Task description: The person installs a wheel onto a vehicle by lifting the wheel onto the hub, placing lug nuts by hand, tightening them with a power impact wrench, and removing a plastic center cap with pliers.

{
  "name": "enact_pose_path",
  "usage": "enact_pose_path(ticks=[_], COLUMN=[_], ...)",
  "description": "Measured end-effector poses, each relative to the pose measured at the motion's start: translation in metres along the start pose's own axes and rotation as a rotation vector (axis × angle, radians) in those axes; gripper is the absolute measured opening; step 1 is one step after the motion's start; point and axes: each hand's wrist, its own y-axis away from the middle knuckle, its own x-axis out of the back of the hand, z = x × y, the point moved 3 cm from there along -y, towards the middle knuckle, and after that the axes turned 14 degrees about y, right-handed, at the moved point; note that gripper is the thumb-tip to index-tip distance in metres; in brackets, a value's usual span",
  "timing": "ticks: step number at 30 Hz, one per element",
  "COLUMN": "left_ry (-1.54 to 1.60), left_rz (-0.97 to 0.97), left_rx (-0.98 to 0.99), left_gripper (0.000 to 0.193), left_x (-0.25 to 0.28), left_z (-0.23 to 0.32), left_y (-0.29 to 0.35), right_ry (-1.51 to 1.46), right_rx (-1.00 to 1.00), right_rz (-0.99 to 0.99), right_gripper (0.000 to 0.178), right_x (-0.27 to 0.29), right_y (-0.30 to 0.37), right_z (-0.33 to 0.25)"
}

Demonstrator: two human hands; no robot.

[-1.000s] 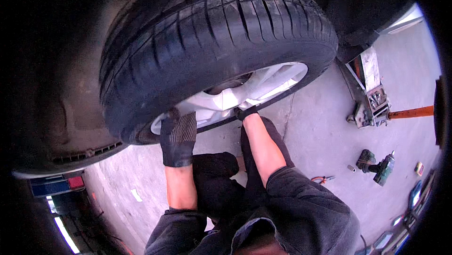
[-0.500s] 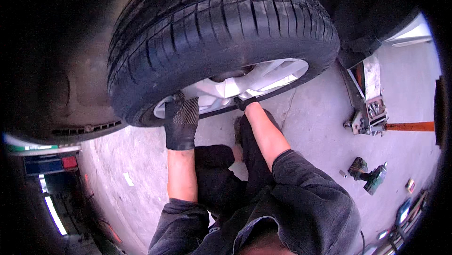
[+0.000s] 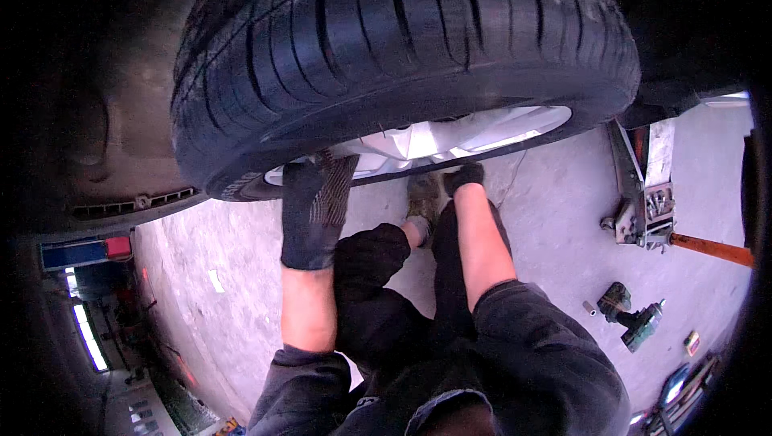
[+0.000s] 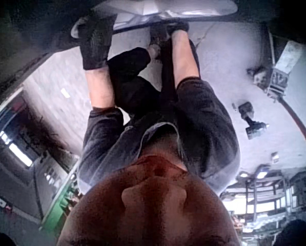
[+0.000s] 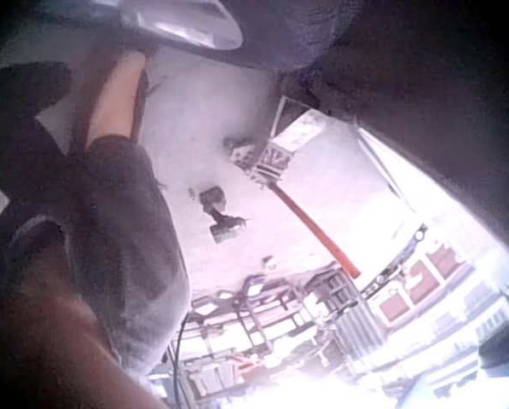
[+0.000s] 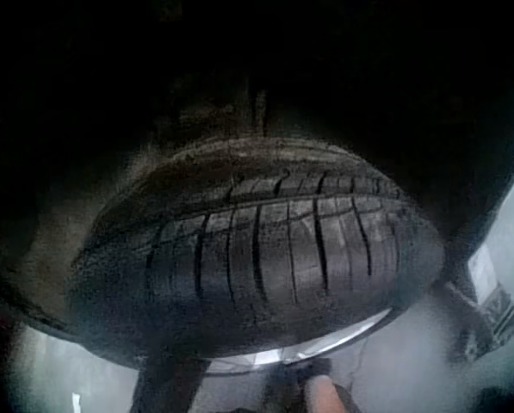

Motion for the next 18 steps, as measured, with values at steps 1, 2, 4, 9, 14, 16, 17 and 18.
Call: enact_pose_path(ticks=[1,2,4,9,14,16,17,18], left_ry=[0.427,0.763,0.137,-0.797,-0.763,-0.748,-0.675,-0.650], left_rz=[0.044,0.151,0.344,0.718,0.550,0.578,0.637,0.678], left_rx=[0.178,0.334,-0.016,-0.766,-0.753,-0.731,-0.690,-0.650], left_gripper=[0.033,0.036,0.021,0.035,0.044,0.045,0.044,0.042], left_x=[0.000,0.003,0.054,0.134,0.135,0.134,0.141,0.145], left_z=[0.008,0.018,0.026,0.064,0.036,0.038,0.029,0.025], left_y=[0.003,0.008,0.033,-0.002,-0.042,-0.043,-0.034,-0.026], right_ry=[0.021,0.038,0.070,0.069,-0.339,-0.366,-0.364,-0.356], right_rx=[0.040,0.081,0.142,0.198,0.179,0.168,0.167,0.163], right_rz=[0.046,0.096,0.166,0.228,0.134,0.135,0.138,0.133], right_gripper=[0.026,0.026,0.026,0.025,0.046,0.046,0.045,0.045], right_x=[0.019,0.036,0.058,0.084,0.103,0.106,0.105,0.100], right_y=[-0.010,-0.020,-0.038,-0.073,-0.096,-0.090,-0.089,-0.088], right_z=[-0.009,-0.020,-0.043,-0.093,-0.076,-0.072,-0.071,-0.070])
